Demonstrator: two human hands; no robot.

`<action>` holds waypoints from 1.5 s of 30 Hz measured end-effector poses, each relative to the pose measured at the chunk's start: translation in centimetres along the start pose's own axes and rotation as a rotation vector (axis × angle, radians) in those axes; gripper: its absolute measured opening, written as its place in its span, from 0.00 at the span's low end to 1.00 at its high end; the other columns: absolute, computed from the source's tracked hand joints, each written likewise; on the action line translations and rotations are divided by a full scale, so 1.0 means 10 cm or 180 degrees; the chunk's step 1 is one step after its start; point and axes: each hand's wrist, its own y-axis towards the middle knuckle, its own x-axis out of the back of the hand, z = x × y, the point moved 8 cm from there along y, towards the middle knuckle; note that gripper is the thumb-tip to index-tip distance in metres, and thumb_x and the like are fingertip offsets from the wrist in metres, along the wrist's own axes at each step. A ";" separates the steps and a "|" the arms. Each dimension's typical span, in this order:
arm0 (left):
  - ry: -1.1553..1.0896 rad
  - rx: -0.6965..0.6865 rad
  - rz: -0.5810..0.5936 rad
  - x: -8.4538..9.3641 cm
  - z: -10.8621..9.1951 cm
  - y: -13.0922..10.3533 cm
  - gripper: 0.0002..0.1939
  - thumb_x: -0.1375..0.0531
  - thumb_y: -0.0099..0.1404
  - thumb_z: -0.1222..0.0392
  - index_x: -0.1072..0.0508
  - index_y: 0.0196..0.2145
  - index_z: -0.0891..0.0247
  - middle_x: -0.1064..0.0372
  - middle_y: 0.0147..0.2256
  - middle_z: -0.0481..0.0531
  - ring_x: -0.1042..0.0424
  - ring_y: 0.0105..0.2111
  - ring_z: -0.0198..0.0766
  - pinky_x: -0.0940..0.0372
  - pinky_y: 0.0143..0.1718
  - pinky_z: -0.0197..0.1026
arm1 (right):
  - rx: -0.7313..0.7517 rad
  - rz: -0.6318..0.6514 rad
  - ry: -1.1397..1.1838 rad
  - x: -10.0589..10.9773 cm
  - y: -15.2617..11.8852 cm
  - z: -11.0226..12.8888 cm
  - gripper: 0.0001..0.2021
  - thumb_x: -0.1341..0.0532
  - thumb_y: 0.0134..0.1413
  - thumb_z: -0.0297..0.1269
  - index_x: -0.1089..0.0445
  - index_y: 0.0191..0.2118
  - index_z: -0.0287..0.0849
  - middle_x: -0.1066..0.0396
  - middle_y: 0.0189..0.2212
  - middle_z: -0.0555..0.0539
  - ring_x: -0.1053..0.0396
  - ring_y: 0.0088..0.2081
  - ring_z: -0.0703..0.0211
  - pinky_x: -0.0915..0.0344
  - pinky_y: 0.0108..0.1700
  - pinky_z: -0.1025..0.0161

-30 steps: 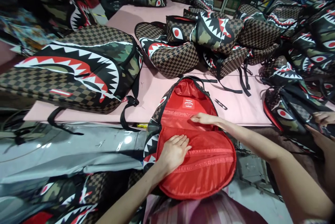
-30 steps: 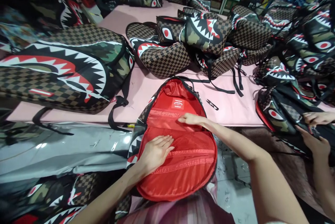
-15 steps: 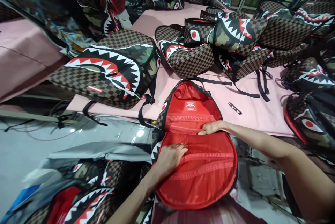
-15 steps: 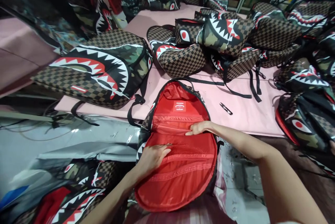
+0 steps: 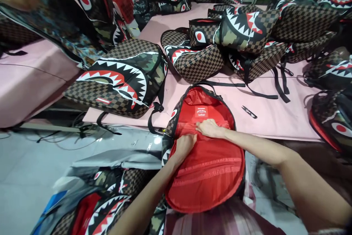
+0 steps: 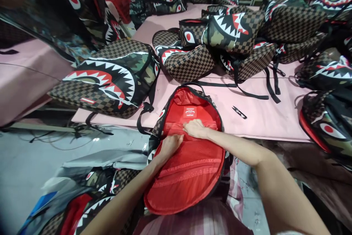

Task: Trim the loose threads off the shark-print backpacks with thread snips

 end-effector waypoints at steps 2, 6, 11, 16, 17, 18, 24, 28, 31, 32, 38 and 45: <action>-0.0011 0.0260 -0.0199 -0.06 0.12 -0.01 0.19 0.54 0.66 0.57 0.27 0.32 0.69 0.27 0.33 0.63 0.26 0.33 0.46 0.36 0.33 0.42 | -0.0178 0.0096 -0.0016 -0.09 -0.15 -0.19 0.17 0.53 0.63 0.40 0.32 0.45 0.38 0.26 0.36 0.38 0.28 0.39 0.54 0.38 0.36 0.65; -0.0118 0.0548 -0.0663 0.00 0.25 -0.05 0.17 0.54 0.65 0.61 0.34 0.46 0.70 0.30 0.43 0.64 0.29 0.42 0.46 0.35 0.39 0.44 | -0.0448 0.0188 -0.0035 -0.16 -0.31 -0.41 0.18 0.54 0.63 0.41 0.32 0.46 0.39 0.26 0.39 0.38 0.28 0.41 0.54 0.39 0.36 0.66; -0.0590 0.0664 -0.1468 0.21 0.48 -0.08 0.22 0.57 0.65 0.67 0.42 0.56 0.65 0.33 0.50 0.61 0.30 0.46 0.45 0.35 0.43 0.44 | -0.0567 0.0158 -0.0024 -0.17 -0.37 -0.40 0.20 0.56 0.64 0.44 0.34 0.48 0.40 0.26 0.40 0.38 0.29 0.43 0.53 0.38 0.37 0.65; -0.0060 0.0763 -0.1271 0.33 0.66 -0.02 0.23 0.56 0.63 0.70 0.40 0.56 0.67 0.29 0.44 0.62 0.27 0.40 0.45 0.34 0.38 0.42 | -0.0549 0.0074 0.0030 -0.19 -0.42 -0.39 0.21 0.57 0.64 0.46 0.34 0.48 0.41 0.26 0.40 0.38 0.29 0.43 0.53 0.38 0.38 0.64; 0.0130 0.0684 -0.1182 0.35 0.63 -0.01 0.23 0.56 0.63 0.70 0.40 0.56 0.69 0.28 0.43 0.64 0.27 0.39 0.46 0.34 0.37 0.42 | -0.0548 0.0052 0.0039 -0.19 -0.43 -0.40 0.21 0.57 0.64 0.46 0.34 0.48 0.41 0.26 0.40 0.38 0.28 0.42 0.53 0.38 0.38 0.64; 0.0294 0.0589 -0.1096 0.35 0.59 -0.01 0.23 0.56 0.63 0.70 0.39 0.55 0.71 0.28 0.41 0.65 0.26 0.38 0.46 0.34 0.36 0.43 | -0.0548 0.0029 0.0045 -0.19 -0.43 -0.41 0.21 0.57 0.64 0.46 0.34 0.48 0.41 0.26 0.39 0.38 0.28 0.42 0.53 0.38 0.38 0.64; 0.0543 -0.0326 -0.0729 0.11 0.16 -0.20 0.22 0.53 0.61 0.74 0.32 0.50 0.63 0.29 0.47 0.57 0.32 0.49 0.39 0.37 0.48 0.38 | -0.0546 -0.0144 0.0084 -0.14 -0.40 -0.44 0.20 0.55 0.63 0.46 0.33 0.47 0.41 0.26 0.37 0.38 0.29 0.41 0.53 0.38 0.38 0.64; 0.0897 -0.0617 -0.0658 -0.12 -0.01 -0.27 0.22 0.53 0.61 0.74 0.33 0.51 0.73 0.35 0.52 0.65 0.39 0.55 0.44 0.42 0.54 0.45 | -0.0448 -0.0401 0.0086 0.05 -0.52 -0.56 0.19 0.55 0.63 0.45 0.33 0.47 0.42 0.28 0.43 0.40 0.32 0.45 0.53 0.39 0.42 0.63; 0.1002 -0.0616 -0.0655 -0.21 -0.06 -0.21 0.20 0.53 0.62 0.73 0.33 0.50 0.74 0.35 0.51 0.68 0.37 0.54 0.47 0.40 0.52 0.49 | -0.0627 -0.1370 0.0096 0.37 -0.83 -1.02 0.20 0.59 0.64 0.39 0.33 0.48 0.42 0.33 0.49 0.41 0.38 0.50 0.54 0.43 0.47 0.62; 0.1018 -0.0598 -0.0657 -0.22 -0.07 -0.19 0.20 0.53 0.61 0.73 0.33 0.50 0.74 0.35 0.51 0.70 0.36 0.53 0.48 0.40 0.51 0.50 | -0.0853 -0.1891 0.0128 0.48 -1.00 -1.27 0.21 0.60 0.64 0.38 0.33 0.48 0.41 0.33 0.48 0.40 0.39 0.50 0.54 0.44 0.49 0.61; 0.1102 -0.0566 -0.0623 -0.15 -0.13 -0.12 0.17 0.53 0.61 0.74 0.31 0.45 0.79 0.32 0.44 0.74 0.31 0.47 0.49 0.38 0.46 0.49 | -0.2365 -0.1832 0.0360 -0.07 -1.48 -2.46 0.20 0.47 0.57 0.42 0.37 0.51 0.37 0.38 0.49 0.33 0.41 0.47 0.44 0.41 0.42 0.56; 0.1135 -0.0995 -0.0685 0.04 -0.43 -0.10 0.21 0.54 0.63 0.72 0.33 0.51 0.66 0.35 0.51 0.64 0.36 0.52 0.50 0.38 0.47 0.51 | -0.2422 -0.1870 0.0807 -0.35 -1.40 -2.57 0.14 0.49 0.57 0.36 0.31 0.42 0.34 0.31 0.34 0.36 0.33 0.36 0.51 0.41 0.36 0.61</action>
